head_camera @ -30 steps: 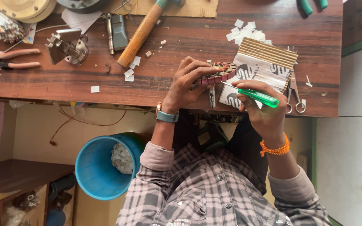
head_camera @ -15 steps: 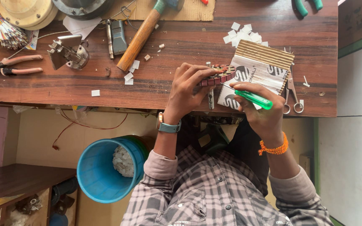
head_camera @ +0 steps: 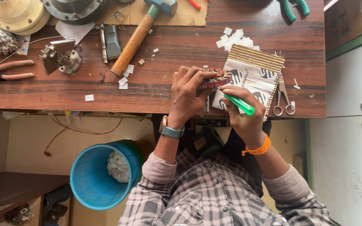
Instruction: The person holds a circular motor component with copper windings on the workbench and uses a green-handled screwdriver to pry and adjust parts of it, rotating the component between adjustments while working around its slots.
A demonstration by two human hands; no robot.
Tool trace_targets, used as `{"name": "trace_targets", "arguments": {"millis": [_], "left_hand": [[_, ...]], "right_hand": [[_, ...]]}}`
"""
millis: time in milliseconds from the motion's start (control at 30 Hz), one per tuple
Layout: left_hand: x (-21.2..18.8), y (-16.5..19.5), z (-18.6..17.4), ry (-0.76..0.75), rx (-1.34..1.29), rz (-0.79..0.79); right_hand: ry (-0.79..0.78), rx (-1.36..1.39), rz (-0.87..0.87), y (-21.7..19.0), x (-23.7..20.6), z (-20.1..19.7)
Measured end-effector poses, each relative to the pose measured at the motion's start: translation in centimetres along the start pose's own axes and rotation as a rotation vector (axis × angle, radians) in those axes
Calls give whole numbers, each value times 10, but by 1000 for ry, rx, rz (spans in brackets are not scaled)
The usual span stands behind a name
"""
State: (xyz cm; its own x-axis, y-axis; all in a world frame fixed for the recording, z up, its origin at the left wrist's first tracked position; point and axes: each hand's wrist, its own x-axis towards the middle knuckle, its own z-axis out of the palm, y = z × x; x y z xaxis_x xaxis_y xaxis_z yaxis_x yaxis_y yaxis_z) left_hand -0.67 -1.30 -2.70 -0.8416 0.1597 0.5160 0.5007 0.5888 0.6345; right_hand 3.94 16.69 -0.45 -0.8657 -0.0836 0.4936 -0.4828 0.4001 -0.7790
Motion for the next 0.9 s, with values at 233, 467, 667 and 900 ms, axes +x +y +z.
{"name": "trace_targets", "arguments": {"millis": [233,467,667,900], "left_hand": [[-7,-15,0,68,-90,-6],[-12,-11,-11,56,-30,-6],[-17,15,-13,152,173,-29],[-16,9,-14,71,16,-61]], "right_hand": [[-11,55,-2,6,6,2],[27,66,20,1,-6,-2],[39,258,151,3,-4,-16],[-54,235,151,0,4,-13]]}}
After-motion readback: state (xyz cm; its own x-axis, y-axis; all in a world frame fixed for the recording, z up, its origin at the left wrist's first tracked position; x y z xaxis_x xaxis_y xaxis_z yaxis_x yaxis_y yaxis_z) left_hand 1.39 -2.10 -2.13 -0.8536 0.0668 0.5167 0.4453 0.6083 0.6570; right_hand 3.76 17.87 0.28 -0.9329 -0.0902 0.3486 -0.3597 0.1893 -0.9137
